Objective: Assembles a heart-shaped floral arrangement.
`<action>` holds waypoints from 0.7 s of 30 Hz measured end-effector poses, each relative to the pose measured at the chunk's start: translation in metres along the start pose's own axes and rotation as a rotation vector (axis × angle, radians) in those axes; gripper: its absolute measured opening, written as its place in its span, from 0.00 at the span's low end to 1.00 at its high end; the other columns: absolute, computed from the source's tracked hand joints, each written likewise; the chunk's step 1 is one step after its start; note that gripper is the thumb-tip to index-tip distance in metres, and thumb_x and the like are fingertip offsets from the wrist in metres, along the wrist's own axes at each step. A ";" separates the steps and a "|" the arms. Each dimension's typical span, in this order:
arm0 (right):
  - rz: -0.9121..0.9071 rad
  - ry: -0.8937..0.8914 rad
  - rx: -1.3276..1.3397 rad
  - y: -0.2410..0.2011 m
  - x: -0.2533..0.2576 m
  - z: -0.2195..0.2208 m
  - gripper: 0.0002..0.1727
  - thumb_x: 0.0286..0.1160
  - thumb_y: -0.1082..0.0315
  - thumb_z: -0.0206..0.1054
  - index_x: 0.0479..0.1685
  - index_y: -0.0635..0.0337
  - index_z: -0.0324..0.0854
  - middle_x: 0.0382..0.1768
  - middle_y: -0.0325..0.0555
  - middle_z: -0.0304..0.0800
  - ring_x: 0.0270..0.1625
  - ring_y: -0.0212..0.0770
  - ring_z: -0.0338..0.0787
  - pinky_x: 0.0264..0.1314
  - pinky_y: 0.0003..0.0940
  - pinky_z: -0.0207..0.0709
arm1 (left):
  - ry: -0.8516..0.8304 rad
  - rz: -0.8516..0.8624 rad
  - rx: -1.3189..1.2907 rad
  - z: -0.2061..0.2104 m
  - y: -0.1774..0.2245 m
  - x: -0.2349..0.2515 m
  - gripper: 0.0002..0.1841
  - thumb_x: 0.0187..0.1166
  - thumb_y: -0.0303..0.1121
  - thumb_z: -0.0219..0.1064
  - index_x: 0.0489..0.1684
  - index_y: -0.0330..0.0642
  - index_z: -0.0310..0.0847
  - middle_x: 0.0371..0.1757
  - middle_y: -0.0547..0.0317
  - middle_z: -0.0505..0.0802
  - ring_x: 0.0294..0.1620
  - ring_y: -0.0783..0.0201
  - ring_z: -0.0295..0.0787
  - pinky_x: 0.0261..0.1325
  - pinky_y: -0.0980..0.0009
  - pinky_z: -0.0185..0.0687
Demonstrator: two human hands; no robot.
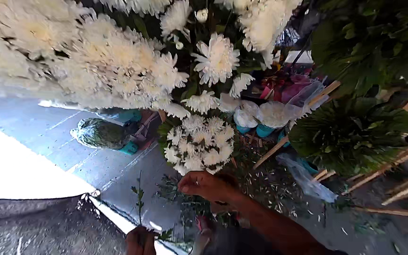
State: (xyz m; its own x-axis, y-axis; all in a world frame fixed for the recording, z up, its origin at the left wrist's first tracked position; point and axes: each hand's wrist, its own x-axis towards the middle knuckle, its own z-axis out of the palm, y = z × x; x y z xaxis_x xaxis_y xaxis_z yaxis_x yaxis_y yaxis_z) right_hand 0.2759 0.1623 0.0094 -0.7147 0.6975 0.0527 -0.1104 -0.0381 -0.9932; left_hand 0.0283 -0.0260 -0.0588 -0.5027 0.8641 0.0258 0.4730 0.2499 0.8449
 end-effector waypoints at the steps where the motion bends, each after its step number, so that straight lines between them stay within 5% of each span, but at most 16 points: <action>1: 0.226 -0.022 -0.072 0.047 -0.027 0.000 0.18 0.86 0.64 0.64 0.64 0.69 0.80 0.58 0.55 0.90 0.57 0.42 0.91 0.66 0.41 0.84 | -0.031 -0.063 0.071 0.007 -0.015 -0.002 0.23 0.76 0.26 0.64 0.67 0.21 0.68 0.50 0.37 0.85 0.47 0.56 0.85 0.53 0.55 0.85; 4: 0.694 0.023 -0.182 0.168 -0.114 -0.007 0.21 0.84 0.59 0.66 0.67 0.65 0.81 0.63 0.58 0.88 0.63 0.49 0.90 0.72 0.51 0.80 | -0.187 -0.265 0.429 0.023 -0.080 -0.011 0.33 0.77 0.37 0.73 0.79 0.33 0.66 0.55 0.31 0.89 0.50 0.39 0.90 0.53 0.37 0.84; 6: 0.861 0.191 -0.140 0.217 -0.156 -0.023 0.23 0.85 0.57 0.65 0.69 0.66 0.80 0.63 0.59 0.88 0.64 0.51 0.89 0.73 0.51 0.80 | -0.331 -0.399 0.649 0.024 -0.108 -0.023 0.43 0.75 0.45 0.76 0.89 0.37 0.59 0.74 0.23 0.78 0.67 0.26 0.82 0.63 0.27 0.77; 8: 0.935 0.413 -0.117 0.246 -0.176 -0.044 0.23 0.86 0.55 0.64 0.67 0.65 0.81 0.60 0.59 0.89 0.61 0.51 0.90 0.69 0.51 0.81 | -0.444 -0.496 0.753 0.025 -0.125 -0.042 0.42 0.75 0.41 0.74 0.89 0.38 0.59 0.77 0.19 0.73 0.72 0.21 0.76 0.64 0.24 0.74; 12: 0.956 0.614 -0.197 0.281 -0.155 -0.084 0.22 0.87 0.57 0.62 0.69 0.65 0.80 0.64 0.58 0.88 0.67 0.50 0.88 0.74 0.48 0.78 | -0.668 -0.600 0.775 0.044 -0.138 -0.083 0.34 0.78 0.26 0.65 0.89 0.45 0.63 0.73 0.24 0.79 0.70 0.25 0.78 0.67 0.30 0.75; 18: 1.060 0.460 -0.375 0.377 -0.075 -0.077 0.23 0.86 0.58 0.61 0.74 0.60 0.79 0.69 0.59 0.85 0.74 0.55 0.83 0.79 0.55 0.73 | -0.823 -0.694 0.720 0.088 -0.126 -0.124 0.31 0.82 0.27 0.62 0.88 0.44 0.64 0.72 0.35 0.83 0.69 0.35 0.84 0.68 0.36 0.78; 21: 1.204 0.764 -0.324 0.401 -0.059 -0.067 0.27 0.87 0.58 0.57 0.83 0.56 0.68 0.67 0.61 0.86 0.69 0.60 0.87 0.71 0.61 0.78 | -0.799 -0.748 0.696 0.091 -0.114 -0.138 0.31 0.81 0.27 0.61 0.88 0.45 0.63 0.69 0.36 0.85 0.63 0.37 0.87 0.63 0.37 0.81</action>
State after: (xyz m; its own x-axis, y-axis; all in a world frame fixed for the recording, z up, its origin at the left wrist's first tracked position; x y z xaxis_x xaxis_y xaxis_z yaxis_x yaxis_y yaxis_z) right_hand 0.3206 0.1537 -0.3995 0.2830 0.5671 -0.7735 0.5069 -0.7731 -0.3813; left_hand 0.1100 -0.1340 -0.2077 -0.3522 0.3771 -0.8566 0.6623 0.7471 0.0565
